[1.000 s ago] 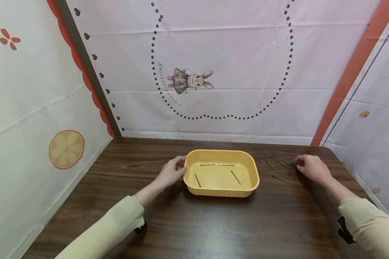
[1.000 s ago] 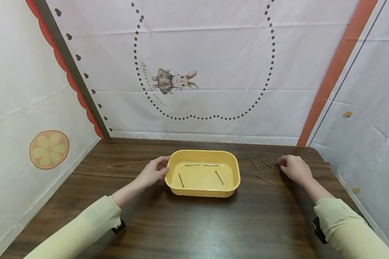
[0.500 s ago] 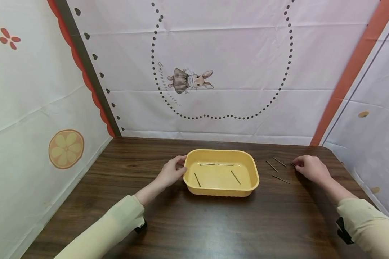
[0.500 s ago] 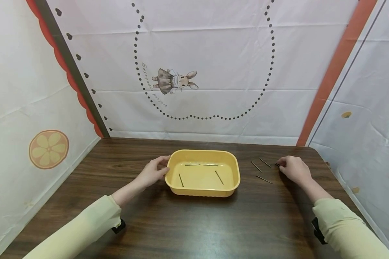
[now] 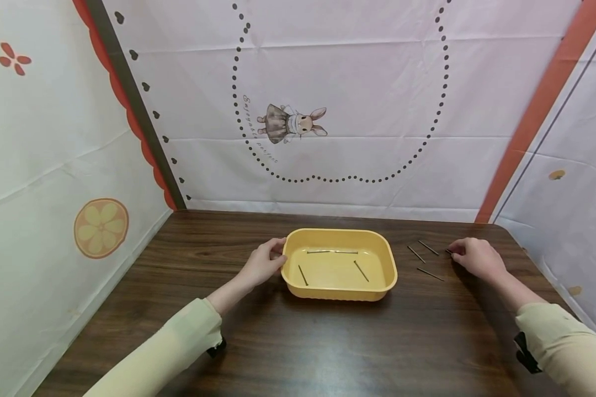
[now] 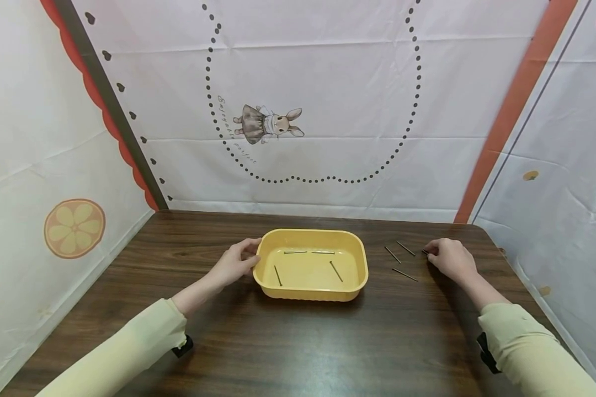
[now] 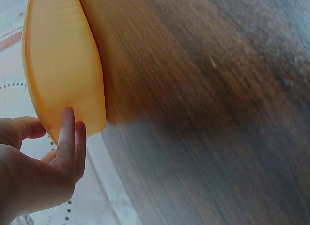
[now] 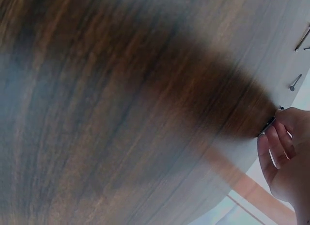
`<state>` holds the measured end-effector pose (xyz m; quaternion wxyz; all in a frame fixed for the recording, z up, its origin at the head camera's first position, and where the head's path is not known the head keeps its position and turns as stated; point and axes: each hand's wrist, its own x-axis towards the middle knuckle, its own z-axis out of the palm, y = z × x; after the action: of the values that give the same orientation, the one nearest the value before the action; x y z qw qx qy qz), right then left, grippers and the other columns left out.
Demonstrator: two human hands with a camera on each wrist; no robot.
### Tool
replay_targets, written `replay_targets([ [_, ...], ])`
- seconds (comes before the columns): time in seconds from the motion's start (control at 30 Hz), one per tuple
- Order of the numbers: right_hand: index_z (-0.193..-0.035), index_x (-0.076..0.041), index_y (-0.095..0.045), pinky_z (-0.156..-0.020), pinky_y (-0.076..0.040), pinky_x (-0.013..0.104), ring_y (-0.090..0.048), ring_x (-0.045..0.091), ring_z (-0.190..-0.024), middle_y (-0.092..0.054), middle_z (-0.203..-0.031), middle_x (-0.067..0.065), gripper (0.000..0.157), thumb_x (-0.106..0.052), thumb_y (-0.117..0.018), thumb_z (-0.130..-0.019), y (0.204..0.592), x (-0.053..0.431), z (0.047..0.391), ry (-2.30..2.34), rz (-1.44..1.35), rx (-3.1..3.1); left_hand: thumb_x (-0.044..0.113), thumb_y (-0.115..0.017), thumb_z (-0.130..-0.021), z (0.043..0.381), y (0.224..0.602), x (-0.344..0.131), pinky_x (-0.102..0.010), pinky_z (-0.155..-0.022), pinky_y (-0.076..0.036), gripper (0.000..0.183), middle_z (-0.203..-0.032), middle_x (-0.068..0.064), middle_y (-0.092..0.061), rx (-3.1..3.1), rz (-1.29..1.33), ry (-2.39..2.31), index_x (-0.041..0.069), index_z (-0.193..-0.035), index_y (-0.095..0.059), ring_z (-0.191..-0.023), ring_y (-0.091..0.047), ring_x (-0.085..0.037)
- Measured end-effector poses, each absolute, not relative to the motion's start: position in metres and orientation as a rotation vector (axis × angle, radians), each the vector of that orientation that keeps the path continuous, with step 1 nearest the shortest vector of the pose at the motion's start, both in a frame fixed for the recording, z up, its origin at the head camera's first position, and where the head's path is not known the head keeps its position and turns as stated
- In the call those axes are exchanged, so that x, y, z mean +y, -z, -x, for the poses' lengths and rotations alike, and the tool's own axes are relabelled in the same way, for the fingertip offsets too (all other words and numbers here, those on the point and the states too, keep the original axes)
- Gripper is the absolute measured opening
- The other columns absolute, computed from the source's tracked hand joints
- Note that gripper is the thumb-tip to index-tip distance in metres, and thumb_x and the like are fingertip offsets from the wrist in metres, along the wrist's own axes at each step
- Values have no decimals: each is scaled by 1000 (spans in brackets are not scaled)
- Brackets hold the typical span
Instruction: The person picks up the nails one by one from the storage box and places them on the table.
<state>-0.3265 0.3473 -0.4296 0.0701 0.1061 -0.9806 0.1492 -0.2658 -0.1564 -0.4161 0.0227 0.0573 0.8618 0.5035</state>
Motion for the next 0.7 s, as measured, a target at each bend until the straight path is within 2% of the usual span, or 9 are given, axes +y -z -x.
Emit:
replay_targets([
  [0.27,-104,6,-71,-59,-50,41,-62,25,-73,-71,-87,21,21,-6,-67,-87,427,345,322,-495,-307,-2951,7,-58,-97,266,415,-157,-35,-72,-64,49,-122,-21,-62,2669,-179,-1539,4,-145,-48,-95,-67,-20],
  [0.4,-107,6,-70,-64,-53,47,-66,31,-78,-72,-93,24,25,-11,-67,-88,426,347,322,-501,-309,-2923,7,-58,-97,265,415,-157,-34,-72,-64,49,-124,-21,-62,2663,-180,-1541,4,-145,-47,-98,-67,-22],
  [0.6,-121,8,-63,-71,-54,57,-68,42,-88,-70,-103,30,45,-25,-68,-91,419,347,321,-517,-297,-2878,7,-59,-97,266,415,-156,-32,-70,-63,49,-123,-20,-63,2666,-171,-1544,4,-144,-48,-97,-68,-22],
  [0.7,-126,8,-60,-74,-54,59,-66,46,-95,-69,-108,32,49,-29,-66,-94,414,345,321,-519,-302,-2867,7,-59,-96,266,415,-156,-32,-70,-64,49,-122,-20,-62,2659,-165,-1549,4,-144,-48,-97,-68,-23],
])
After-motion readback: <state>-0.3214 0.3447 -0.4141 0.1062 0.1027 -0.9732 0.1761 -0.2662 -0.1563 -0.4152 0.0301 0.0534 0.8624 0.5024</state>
